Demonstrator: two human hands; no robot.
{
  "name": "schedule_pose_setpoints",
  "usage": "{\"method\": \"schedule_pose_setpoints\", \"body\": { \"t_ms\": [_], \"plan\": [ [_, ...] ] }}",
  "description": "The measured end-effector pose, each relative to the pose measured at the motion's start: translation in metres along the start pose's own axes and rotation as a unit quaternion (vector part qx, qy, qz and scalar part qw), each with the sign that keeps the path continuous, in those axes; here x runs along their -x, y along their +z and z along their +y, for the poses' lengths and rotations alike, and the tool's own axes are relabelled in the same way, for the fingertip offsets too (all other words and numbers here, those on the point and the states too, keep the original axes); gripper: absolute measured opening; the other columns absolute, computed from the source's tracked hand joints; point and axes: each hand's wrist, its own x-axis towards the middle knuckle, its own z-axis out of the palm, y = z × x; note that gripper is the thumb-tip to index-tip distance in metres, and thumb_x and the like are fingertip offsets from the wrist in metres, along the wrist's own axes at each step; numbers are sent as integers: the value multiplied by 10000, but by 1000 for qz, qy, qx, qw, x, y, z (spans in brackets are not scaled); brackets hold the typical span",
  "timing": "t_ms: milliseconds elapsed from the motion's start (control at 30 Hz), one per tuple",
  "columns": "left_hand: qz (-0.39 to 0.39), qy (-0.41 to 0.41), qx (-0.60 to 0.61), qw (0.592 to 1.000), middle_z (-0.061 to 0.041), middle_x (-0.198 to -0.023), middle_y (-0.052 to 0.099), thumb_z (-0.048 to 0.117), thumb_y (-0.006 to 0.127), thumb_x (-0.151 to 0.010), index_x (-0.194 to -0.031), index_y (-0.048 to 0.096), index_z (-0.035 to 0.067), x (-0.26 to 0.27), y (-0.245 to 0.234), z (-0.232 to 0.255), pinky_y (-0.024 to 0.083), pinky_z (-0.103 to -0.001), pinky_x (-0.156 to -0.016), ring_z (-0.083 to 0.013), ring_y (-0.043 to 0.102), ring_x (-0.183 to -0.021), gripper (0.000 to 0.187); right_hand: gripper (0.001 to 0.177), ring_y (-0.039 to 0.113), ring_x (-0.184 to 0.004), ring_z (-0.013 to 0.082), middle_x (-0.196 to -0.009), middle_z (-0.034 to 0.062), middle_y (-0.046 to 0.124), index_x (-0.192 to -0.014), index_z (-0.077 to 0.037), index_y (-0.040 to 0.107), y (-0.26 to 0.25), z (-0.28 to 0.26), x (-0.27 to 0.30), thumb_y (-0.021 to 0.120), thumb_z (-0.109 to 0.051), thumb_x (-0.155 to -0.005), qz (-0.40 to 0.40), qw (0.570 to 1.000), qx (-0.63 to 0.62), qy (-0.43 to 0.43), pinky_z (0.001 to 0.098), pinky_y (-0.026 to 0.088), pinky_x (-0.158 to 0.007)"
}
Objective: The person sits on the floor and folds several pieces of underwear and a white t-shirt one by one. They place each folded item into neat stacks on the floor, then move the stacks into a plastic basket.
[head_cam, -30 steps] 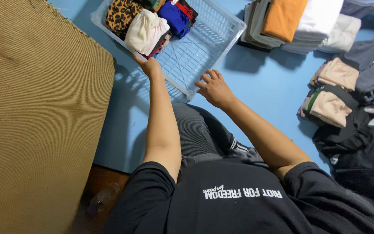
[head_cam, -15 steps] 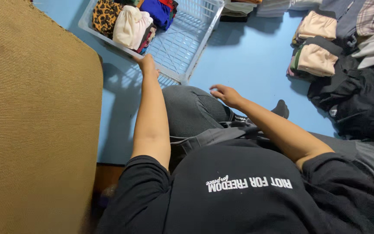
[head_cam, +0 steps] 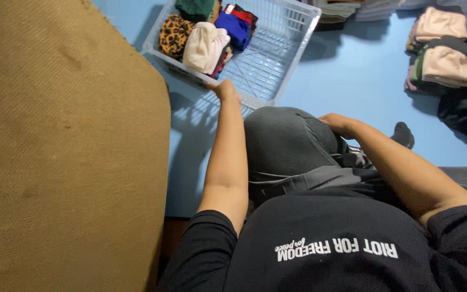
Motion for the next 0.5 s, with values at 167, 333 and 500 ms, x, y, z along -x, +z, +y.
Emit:
{"method": "schedule_pose_setpoints", "body": {
  "t_ms": [167, 333, 500],
  "plan": [
    [-53, -90, -22, 994, -127, -1675, 164, -1, 521, -789, -1621, -29, 221, 11, -13, 6, 353, -657, -1085, -398, 340, -1462, 1021, 488, 682, -1125, 342, -1265, 200, 731, -1385, -68, 658, -11, 3, -19, 657, -213, -919, -7, 994, 89, 58, 491, 523, -992],
    [-129, -162, -17, 978, -65, -1687, 89, 91, 556, -837, -1602, -125, 374, 31, -19, 32, 374, -825, -958, -468, 342, -1416, 1062, 536, 706, -1140, 356, -1306, 179, 712, -1445, -139, 611, -26, -26, -30, 647, -267, -926, -17, 977, 189, 100, 499, 585, -956],
    [-144, -154, -27, 977, -76, -1680, 97, 103, 559, -851, -1587, -147, 390, 37, -18, 36, 382, -832, -924, -454, 331, -1422, 1059, 546, 760, -1001, 373, -1243, 242, 760, -1379, -88, 669, -61, -75, -43, 678, -436, -959, 21, 961, 265, 80, 471, 617, -835]
  ]
}}
